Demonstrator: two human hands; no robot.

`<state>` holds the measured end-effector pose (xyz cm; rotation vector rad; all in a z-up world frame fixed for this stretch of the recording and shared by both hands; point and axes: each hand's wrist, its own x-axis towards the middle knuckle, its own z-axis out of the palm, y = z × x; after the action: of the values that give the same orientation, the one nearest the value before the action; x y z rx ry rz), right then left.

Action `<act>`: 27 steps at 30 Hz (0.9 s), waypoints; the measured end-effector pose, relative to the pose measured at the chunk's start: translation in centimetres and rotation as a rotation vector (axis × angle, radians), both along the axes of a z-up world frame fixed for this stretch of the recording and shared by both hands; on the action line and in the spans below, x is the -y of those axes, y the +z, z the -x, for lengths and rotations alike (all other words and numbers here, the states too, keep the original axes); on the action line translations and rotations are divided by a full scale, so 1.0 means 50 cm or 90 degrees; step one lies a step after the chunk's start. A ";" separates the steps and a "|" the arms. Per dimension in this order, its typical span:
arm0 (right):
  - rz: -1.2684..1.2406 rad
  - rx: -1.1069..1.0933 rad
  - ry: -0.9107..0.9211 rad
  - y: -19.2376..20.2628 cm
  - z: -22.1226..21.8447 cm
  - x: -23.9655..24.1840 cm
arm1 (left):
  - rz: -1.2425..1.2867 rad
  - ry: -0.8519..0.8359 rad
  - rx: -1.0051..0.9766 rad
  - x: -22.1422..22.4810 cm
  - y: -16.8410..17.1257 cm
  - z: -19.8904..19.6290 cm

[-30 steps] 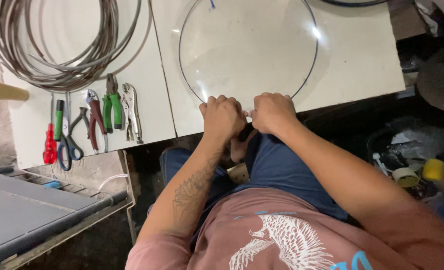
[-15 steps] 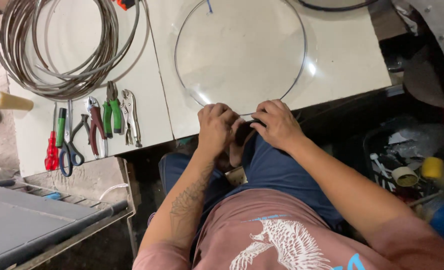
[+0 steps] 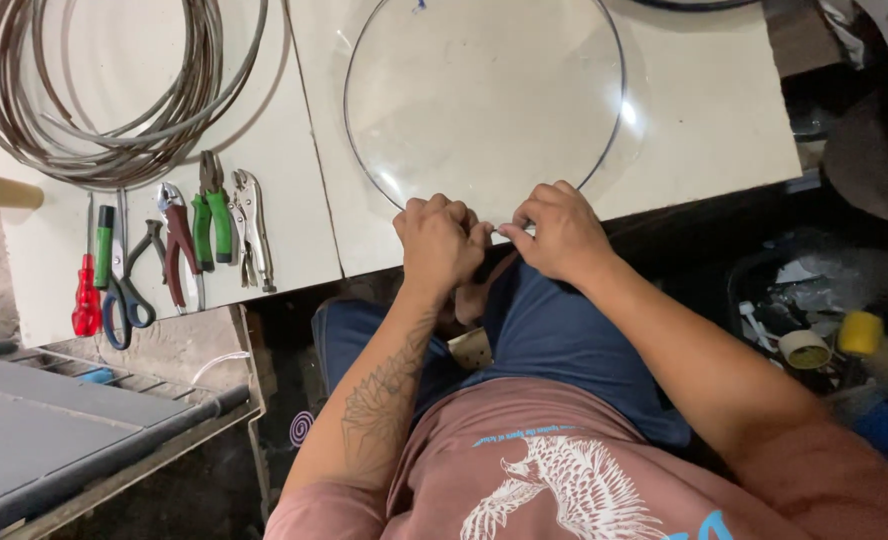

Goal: Assembling a drum head by fitting a metal rim around a plastic sheet and securing it with pliers

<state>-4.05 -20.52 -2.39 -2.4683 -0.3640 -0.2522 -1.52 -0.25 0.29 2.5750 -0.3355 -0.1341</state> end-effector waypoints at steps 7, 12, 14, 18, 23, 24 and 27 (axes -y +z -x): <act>0.236 -0.262 -0.053 0.001 -0.051 -0.027 | -0.090 0.013 -0.080 0.024 0.016 -0.018; 0.180 -0.194 -0.032 0.007 -0.043 -0.033 | -0.108 -0.058 -0.060 -0.006 0.001 -0.039; 0.118 -0.081 -0.014 -0.014 -0.003 -0.032 | -0.089 -0.096 -0.031 -0.030 -0.007 -0.027; -0.015 0.084 0.092 -0.053 0.024 -0.039 | -0.069 -0.153 0.048 -0.049 -0.003 0.003; -0.018 0.124 0.139 -0.041 0.040 -0.020 | -0.007 -0.143 0.147 -0.055 -0.043 0.031; 0.007 0.135 0.119 -0.037 0.037 -0.013 | 0.038 -0.132 0.169 -0.057 -0.060 0.027; 0.016 0.134 0.095 -0.035 0.037 -0.009 | 0.096 -0.115 0.182 -0.065 -0.092 0.024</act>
<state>-5.88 -20.07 -4.14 -2.4303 -0.6405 -0.4483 -2.74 2.97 -4.30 2.4109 -0.6587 0.1894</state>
